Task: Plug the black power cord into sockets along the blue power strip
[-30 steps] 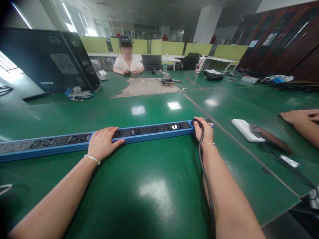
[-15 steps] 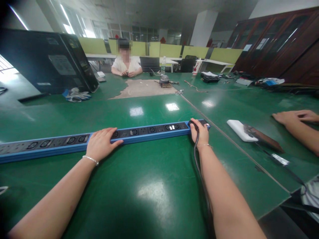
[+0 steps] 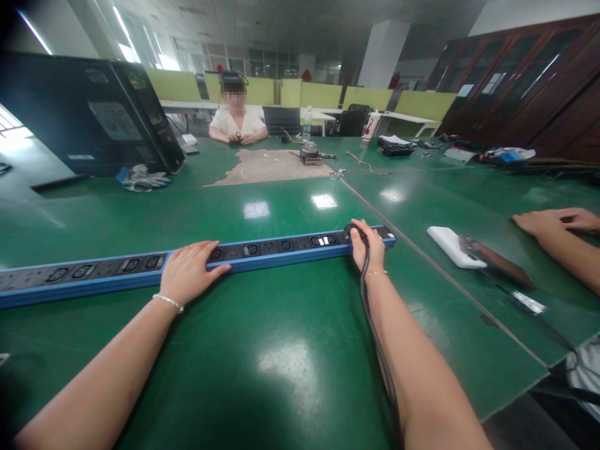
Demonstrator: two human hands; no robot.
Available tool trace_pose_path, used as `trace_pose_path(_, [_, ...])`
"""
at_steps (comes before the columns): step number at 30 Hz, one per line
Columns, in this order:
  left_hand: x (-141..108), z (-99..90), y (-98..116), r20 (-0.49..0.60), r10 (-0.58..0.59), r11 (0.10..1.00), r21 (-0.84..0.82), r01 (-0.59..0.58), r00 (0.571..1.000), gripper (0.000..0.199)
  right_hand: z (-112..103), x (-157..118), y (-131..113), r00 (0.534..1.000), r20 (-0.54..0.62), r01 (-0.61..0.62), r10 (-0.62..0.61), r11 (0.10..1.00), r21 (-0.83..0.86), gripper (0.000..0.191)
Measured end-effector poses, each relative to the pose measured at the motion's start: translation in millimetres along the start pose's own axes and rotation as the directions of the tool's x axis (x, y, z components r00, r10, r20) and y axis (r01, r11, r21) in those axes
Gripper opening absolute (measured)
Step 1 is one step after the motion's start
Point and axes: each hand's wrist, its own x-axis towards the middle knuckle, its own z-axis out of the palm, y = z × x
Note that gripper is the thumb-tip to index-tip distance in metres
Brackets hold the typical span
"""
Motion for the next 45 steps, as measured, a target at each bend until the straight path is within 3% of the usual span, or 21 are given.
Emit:
trace_pose_path(8, [1,-1.3,1,0.006,0.012,1.0,0.021,-0.012,1.0,0.064,0,0,-7,0.998,0.043,0.039,-0.034,0.993,-0.113,0.034])
trace_pose_path(23, [1,-2.0,1,0.012,-0.004,1.0,-0.011,0.004,1.0,0.062,0,-3,-10,0.989,0.101,0.125,-0.109,0.978,-0.168,0.03])
trace_pose_path(36, [0,-1.8,1,0.007,0.001,1.0,-0.014,-0.001,1.0,0.063,1,-11,-11,0.991,0.11,0.095,-0.078,0.982,-0.162,0.034])
trace_pose_path(45, [1,-1.0,1,-0.003,-0.008,1.0,-0.007,0.008,1.0,0.063,12,-14,-4,0.997,-0.013,0.08,-0.081,0.995,-0.062,0.031])
